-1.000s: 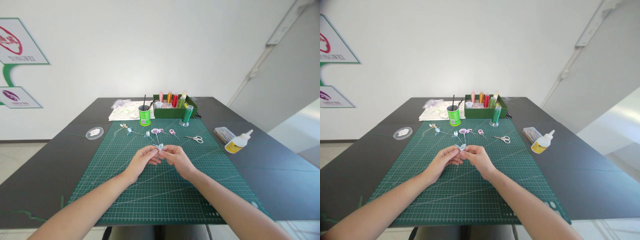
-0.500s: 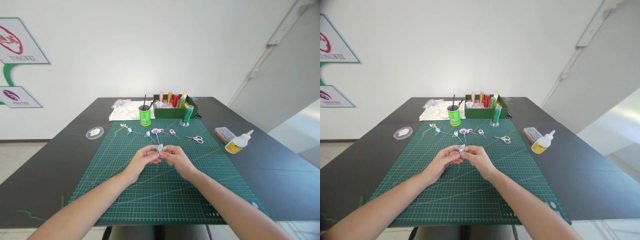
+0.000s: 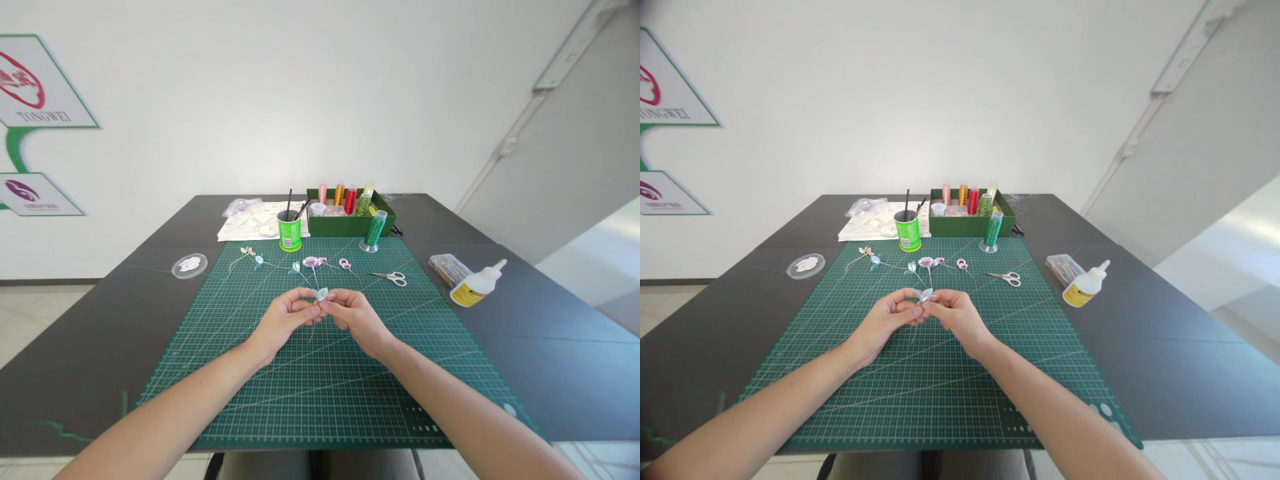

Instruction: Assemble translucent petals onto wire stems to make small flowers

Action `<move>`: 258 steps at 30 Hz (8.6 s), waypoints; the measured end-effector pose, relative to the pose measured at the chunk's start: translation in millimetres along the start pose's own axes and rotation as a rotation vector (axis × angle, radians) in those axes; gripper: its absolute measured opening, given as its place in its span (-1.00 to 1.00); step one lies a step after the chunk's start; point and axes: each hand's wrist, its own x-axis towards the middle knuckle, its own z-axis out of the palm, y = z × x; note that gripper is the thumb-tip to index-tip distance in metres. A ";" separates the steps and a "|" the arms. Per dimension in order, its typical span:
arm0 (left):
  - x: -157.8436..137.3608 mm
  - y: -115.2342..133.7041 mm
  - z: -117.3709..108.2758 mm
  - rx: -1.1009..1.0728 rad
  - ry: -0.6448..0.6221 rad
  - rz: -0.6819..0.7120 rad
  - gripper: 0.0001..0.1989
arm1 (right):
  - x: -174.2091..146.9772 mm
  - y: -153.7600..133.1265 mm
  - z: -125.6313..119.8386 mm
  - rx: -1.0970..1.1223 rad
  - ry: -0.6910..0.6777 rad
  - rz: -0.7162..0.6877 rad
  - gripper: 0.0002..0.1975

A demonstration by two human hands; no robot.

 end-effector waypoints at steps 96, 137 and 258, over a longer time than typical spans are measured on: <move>-8.2 7.0 1.1 0.504 0.051 0.368 -0.90 | 14.1 -0.8 -27.2 -0.404 -0.004 -0.100 -0.75; 1.3 -3.0 -4.3 -0.147 0.037 -0.064 -0.80 | -1.9 -3.1 -0.9 -0.088 -0.116 -0.044 -0.70; -5.2 8.5 -3.9 0.385 0.071 0.277 -0.56 | -8.9 -2.8 -6.8 -0.763 0.058 -0.528 -0.76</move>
